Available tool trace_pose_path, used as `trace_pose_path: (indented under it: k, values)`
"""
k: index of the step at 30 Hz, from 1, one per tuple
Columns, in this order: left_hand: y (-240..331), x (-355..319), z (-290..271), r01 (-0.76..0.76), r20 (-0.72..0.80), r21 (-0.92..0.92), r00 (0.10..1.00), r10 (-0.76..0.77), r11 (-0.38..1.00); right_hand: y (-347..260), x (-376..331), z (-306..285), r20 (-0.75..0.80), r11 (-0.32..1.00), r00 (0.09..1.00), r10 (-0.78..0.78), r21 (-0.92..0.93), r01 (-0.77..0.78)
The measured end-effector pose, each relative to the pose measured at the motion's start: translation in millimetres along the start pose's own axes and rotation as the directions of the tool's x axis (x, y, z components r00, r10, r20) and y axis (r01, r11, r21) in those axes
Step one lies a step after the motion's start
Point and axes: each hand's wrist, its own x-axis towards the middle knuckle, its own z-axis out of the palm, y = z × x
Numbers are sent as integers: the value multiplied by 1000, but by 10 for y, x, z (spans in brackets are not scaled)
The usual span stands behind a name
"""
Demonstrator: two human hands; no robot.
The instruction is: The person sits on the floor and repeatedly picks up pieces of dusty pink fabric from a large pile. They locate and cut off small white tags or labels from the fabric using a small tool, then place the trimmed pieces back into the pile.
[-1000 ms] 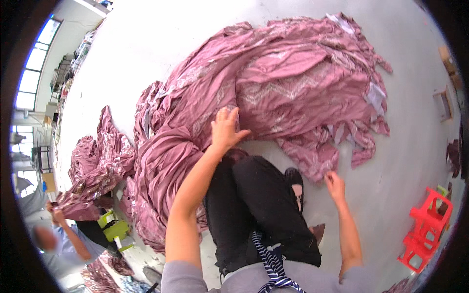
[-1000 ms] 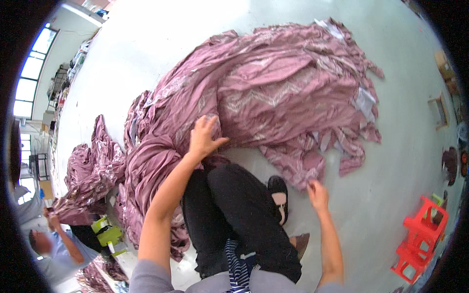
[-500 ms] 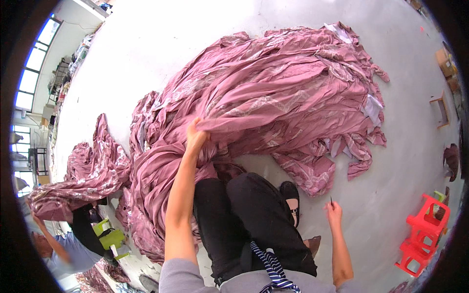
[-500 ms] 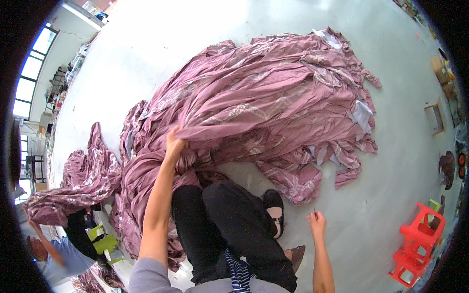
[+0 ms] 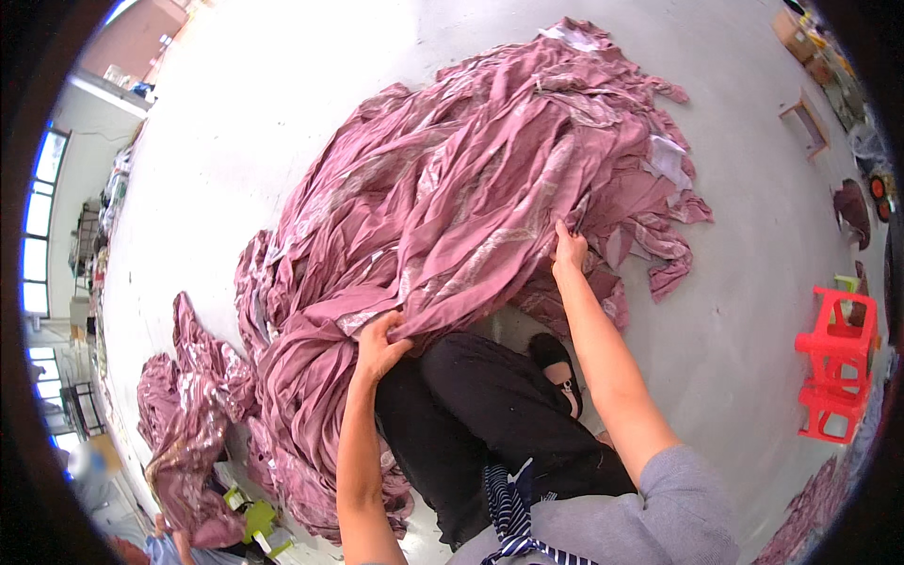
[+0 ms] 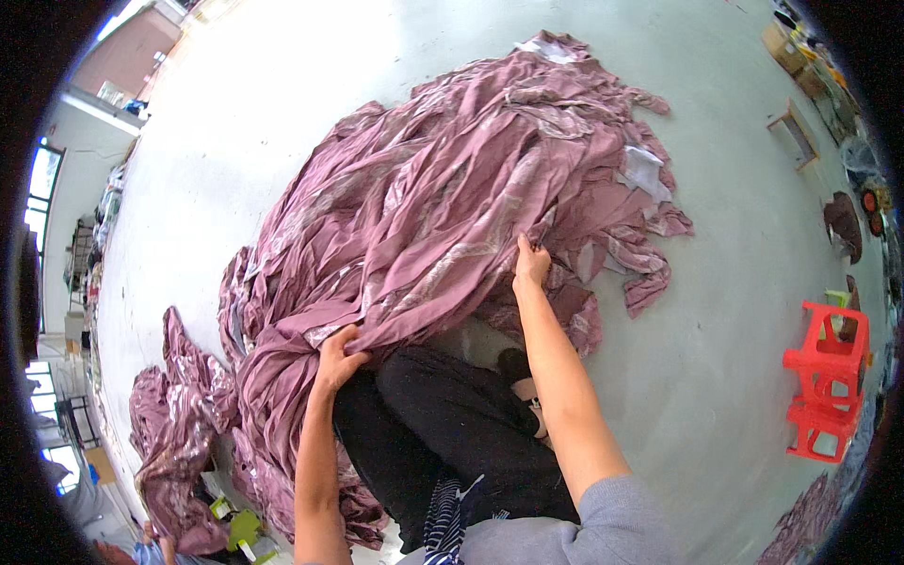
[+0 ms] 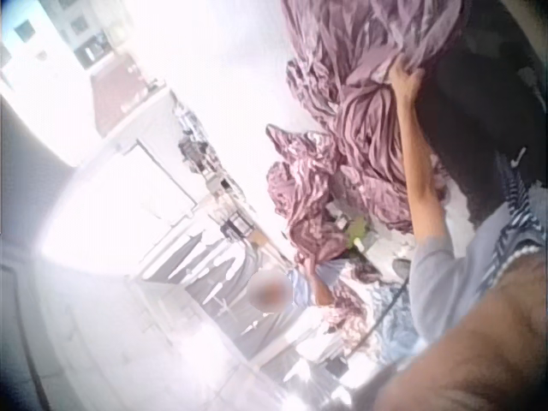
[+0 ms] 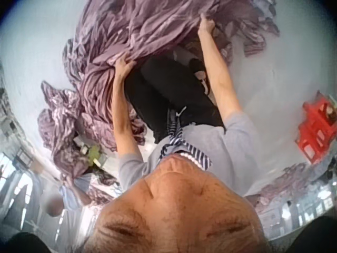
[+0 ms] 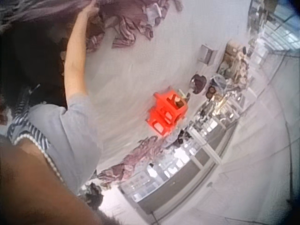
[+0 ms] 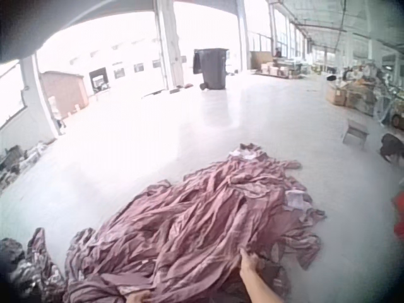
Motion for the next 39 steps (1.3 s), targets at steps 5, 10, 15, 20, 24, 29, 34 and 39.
trace_pose_path:
  k: [5,10,15,20,24,29,34,39]
  values:
    - [193,-42,12,-233,-345,-254,928,137,939,128,-81,-577,179,985,980,-91,160,62]
    - [129,-844,-254,-74,-281,-706,942,-183,705,443,-954,-1522,381,985,924,23,148,-85]
    - [191,-1253,-336,-111,-397,-684,886,-241,721,536,-646,-1594,170,974,968,-183,-100,202]
    - [-11,-1481,-485,-79,-379,-537,912,-156,840,329,-206,-896,48,909,962,-270,-316,271]
    - [88,-1526,-435,-20,-290,-611,936,-200,792,218,457,-578,-121,962,959,-255,-131,239]
    - [-297,-2043,-656,-159,-430,-576,893,-132,802,-747,-546,-584,241,942,969,-46,332,-38]
    - [-682,-1980,-692,-260,-564,-797,645,-516,546,-961,-2649,-1427,746,975,639,-188,219,32]
    - [-763,-1885,-947,180,-727,-31,671,-145,983,152,-3655,-2277,674,-43,-728,-124,729,683]
